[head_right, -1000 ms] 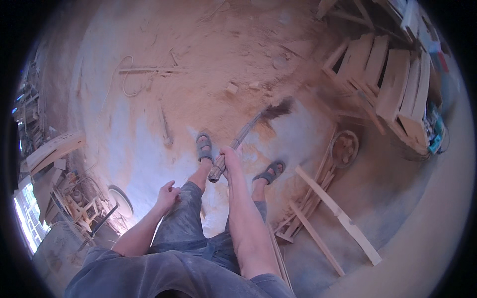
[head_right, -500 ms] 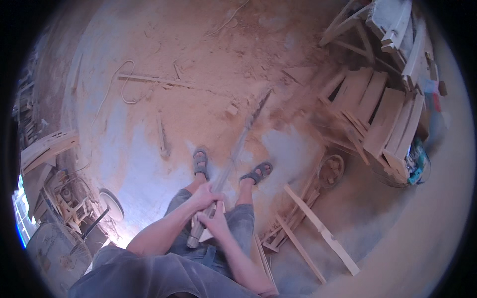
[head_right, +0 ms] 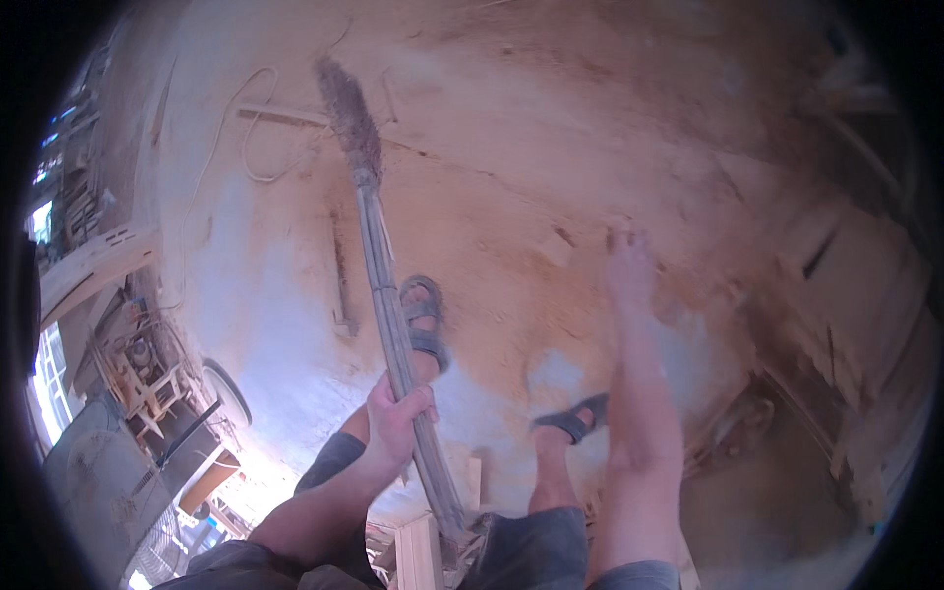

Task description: The person sweeps sawdust and small wood scraps into piles using a broom and picks up debris by hand.

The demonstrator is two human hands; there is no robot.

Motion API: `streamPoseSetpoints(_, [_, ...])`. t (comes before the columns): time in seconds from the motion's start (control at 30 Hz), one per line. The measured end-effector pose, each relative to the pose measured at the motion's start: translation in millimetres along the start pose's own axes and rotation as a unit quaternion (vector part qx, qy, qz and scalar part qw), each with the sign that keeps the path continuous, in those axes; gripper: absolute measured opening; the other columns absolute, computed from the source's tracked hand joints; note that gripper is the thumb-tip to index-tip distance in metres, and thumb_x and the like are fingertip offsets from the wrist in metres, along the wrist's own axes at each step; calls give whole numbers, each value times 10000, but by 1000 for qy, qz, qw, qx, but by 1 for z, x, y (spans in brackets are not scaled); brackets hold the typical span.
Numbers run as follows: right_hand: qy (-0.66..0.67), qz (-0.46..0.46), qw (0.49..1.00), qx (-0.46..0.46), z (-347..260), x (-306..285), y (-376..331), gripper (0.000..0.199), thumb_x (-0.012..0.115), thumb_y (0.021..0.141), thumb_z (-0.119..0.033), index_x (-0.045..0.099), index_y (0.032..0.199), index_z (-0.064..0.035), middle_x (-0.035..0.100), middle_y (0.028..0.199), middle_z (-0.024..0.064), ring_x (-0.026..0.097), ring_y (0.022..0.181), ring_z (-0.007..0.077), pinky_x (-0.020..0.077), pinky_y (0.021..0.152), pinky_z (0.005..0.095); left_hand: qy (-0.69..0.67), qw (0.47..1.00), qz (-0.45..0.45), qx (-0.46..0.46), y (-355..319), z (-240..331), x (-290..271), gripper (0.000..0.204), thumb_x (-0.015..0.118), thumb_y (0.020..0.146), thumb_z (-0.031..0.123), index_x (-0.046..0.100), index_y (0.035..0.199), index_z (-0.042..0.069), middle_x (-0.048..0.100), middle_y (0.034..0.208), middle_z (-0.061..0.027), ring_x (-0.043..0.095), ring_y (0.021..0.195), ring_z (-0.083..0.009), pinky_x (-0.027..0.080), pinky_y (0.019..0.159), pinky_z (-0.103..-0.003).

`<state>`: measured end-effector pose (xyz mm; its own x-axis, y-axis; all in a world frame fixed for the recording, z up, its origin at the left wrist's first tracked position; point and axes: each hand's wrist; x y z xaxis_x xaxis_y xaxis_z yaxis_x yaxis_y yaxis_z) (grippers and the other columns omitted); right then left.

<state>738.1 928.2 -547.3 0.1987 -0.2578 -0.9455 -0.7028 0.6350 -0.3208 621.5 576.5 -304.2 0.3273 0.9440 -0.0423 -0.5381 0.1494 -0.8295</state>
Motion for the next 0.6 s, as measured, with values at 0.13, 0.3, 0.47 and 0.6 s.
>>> streamPoseSetpoints(0.13, [-14, -60, 998, 21, -69, 2, 5, 331, 610, 899, -257, 654, 1190, -105, 593, 1241, 199, 550, 1183, 399, 443, 1025, 493, -115, 989, 91, -24, 12, 23, -34, 192, 613, 837, 66, 545, 1001, -6, 594, 707, -94, 582, 596, -166, 468, 551, -281])
streamPoseSetpoints(0.3, [-85, -91, 989, 78, -98, -14, -14, 268, 697, 793, -271, 697, 956, -59, 656, 1030, 175, 596, 1047, 350, 480, 894, 469, -152, 973, 134, -110, 37, 25, -46, 167, 601, 829, 82, 524, 948, -5, 564, 664, -108, 582, 579, -203, 473, 537, -304])
streamPoseSetpoints(0.47, [180, 48, 980, -71, -130, 15, -38, 264, 682, 673, -248, 649, 780, -8, 578, 770, 200, 570, 829, 358, 450, 745, 489, -141, 977, 109, -114, 39, 23, -21, 136, 584, 843, 104, 519, 896, -3, 560, 669, -109, 588, 585, -218, 483, 566, -309])
streamPoseSetpoints(0.6, [-10, 21, 998, -62, -168, 71, -43, 394, 655, 794, -346, 713, 1052, -54, 637, 1152, 168, 524, 1151, 382, 384, 1026, 535, -182, 979, 5, -90, 55, -9, -28, 86, 549, 884, 92, 532, 867, 9, 540, 698, -87, 567, 643, -190, 473, 616, -295])
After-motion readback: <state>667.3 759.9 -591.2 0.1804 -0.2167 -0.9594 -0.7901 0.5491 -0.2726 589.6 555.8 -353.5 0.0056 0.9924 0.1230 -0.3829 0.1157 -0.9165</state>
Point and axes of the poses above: each hand's wrist, its own y-axis towards the middle knuckle, its own x-axis out of the palm, z = x × y
